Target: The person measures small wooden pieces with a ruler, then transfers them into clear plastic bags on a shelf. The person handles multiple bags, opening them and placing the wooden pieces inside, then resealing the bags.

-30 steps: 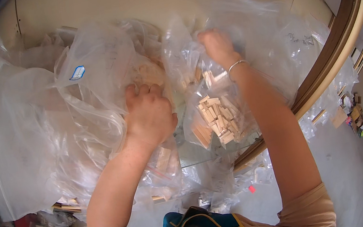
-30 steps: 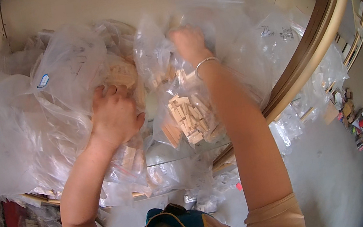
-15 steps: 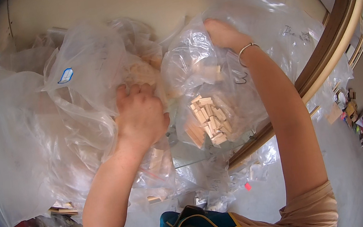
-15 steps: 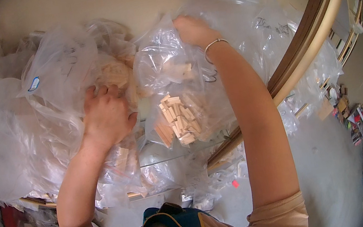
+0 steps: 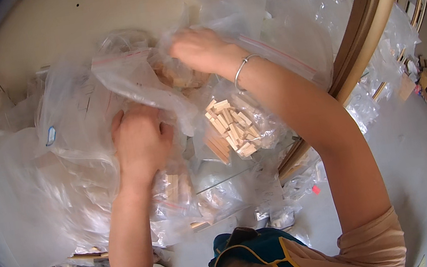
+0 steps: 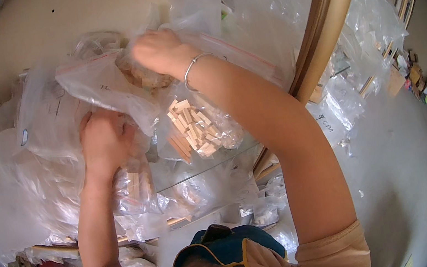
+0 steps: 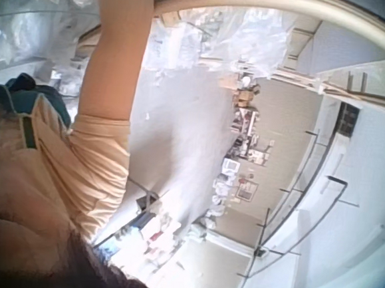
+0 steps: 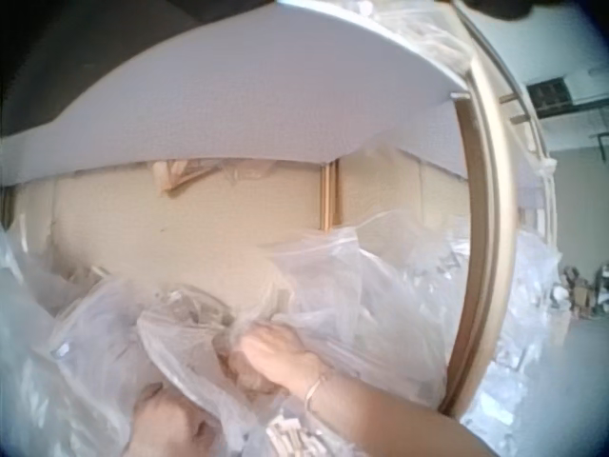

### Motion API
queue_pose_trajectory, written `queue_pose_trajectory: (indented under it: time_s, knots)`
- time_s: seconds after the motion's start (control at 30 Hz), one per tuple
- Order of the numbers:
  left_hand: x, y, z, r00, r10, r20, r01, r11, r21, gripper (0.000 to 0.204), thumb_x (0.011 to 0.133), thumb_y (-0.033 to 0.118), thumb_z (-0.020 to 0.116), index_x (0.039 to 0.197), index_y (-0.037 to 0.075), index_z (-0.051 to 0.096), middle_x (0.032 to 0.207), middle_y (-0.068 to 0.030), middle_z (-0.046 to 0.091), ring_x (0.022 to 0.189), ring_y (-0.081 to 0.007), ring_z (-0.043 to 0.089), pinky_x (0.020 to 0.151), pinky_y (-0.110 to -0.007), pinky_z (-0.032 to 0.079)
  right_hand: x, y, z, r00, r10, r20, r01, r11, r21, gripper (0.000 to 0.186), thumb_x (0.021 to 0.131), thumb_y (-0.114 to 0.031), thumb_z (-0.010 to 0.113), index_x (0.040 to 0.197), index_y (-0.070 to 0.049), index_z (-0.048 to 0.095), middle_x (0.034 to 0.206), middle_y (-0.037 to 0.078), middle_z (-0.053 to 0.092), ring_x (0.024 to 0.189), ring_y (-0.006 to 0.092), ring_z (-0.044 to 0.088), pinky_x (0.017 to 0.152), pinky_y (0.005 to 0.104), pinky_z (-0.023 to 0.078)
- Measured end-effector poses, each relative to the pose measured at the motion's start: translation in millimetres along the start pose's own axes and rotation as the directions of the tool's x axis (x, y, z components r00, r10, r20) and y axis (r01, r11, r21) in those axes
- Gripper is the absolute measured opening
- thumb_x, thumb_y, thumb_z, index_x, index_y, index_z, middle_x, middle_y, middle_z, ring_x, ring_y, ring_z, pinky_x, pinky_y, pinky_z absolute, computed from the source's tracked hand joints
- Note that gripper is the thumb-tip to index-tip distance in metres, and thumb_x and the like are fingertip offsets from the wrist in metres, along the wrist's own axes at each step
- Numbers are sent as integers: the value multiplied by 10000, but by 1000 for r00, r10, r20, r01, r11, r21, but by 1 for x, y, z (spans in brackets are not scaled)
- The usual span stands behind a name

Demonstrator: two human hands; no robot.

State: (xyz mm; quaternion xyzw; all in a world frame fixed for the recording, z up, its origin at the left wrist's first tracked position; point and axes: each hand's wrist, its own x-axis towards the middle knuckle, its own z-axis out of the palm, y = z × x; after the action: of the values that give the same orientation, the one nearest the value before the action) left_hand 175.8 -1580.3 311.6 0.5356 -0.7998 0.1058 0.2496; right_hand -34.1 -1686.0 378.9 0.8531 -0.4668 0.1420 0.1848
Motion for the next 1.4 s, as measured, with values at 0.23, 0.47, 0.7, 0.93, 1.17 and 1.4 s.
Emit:
queue_pose_trajectory:
  time_s: [0.23, 0.47, 0.7, 0.93, 1.17, 1.4]
  knots:
    - [14, -23, 10, 879, -308, -364, -52, 698, -714, 589, 910, -57, 511, 1489, 8, 418, 1485, -191, 518, 1364, -308, 540, 1089, -423, 469, -2, -33, -29, 617, 69, -784, 387, 841, 379, 373, 797, 40, 614, 1146, -67, 692, 1199, 151, 660, 1192, 354, 593, 997, 454, 518]
    - [-1, -15, 4, 712, -387, -586, -349, 529, -774, 485, 944, -54, 430, 1427, -8, 445, 1324, -166, 574, 1188, -238, 593, 963, -357, 536, -25, -39, 12, 952, -229, 204, 230, 973, 18, 253, 906, -197, 601, 1115, -169, 741, 1274, 44, 692, 1069, 317, 696, 920, 482, 529]
    - [-6, -13, 6, 692, -280, -665, -455, 547, -703, 369, 908, -82, 435, 1264, 13, 461, 1131, -151, 613, 784, -133, 537, 695, -279, 482, -32, 37, 59, 953, 119, 279, -92, 990, -109, 200, 883, -240, 672, 996, -119, 784, 1147, 106, 757, 1150, 300, 690, 987, 519, 499]
    - [-5, -13, 10, 589, -149, -795, -519, 684, -512, 368, 932, -16, 502, 1297, 2, 462, 1266, -188, 557, 1051, -223, 584, 874, -344, 510, -6, -76, 5, 954, -118, -276, 264, 766, 586, 372, 874, -262, 667, 1149, -12, 690, 1177, 226, 691, 1137, 392, 661, 959, 472, 535]
    - [-13, -10, 4, 474, 246, -846, -566, 820, -79, 356, 840, 18, 647, 1191, 13, 591, 1255, -215, 568, 1083, -331, 618, 918, -418, 511, 21, -78, 40, 965, 139, -222, 65, 695, 716, 150, 844, -119, 613, 918, -27, 706, 951, 225, 713, 979, 404, 700, 826, 482, 552]
    - [-2, 0, 7, 809, 60, -584, -298, 899, -320, 156, 784, -53, 648, 920, 13, 686, 872, -128, 678, 737, -333, 663, 645, -404, 535, -7, 43, 50, 579, 764, 285, -18, -337, 941, 216, 1007, -87, 511, 1183, 23, 570, 936, 160, 656, 885, 370, 684, 785, 493, 598]
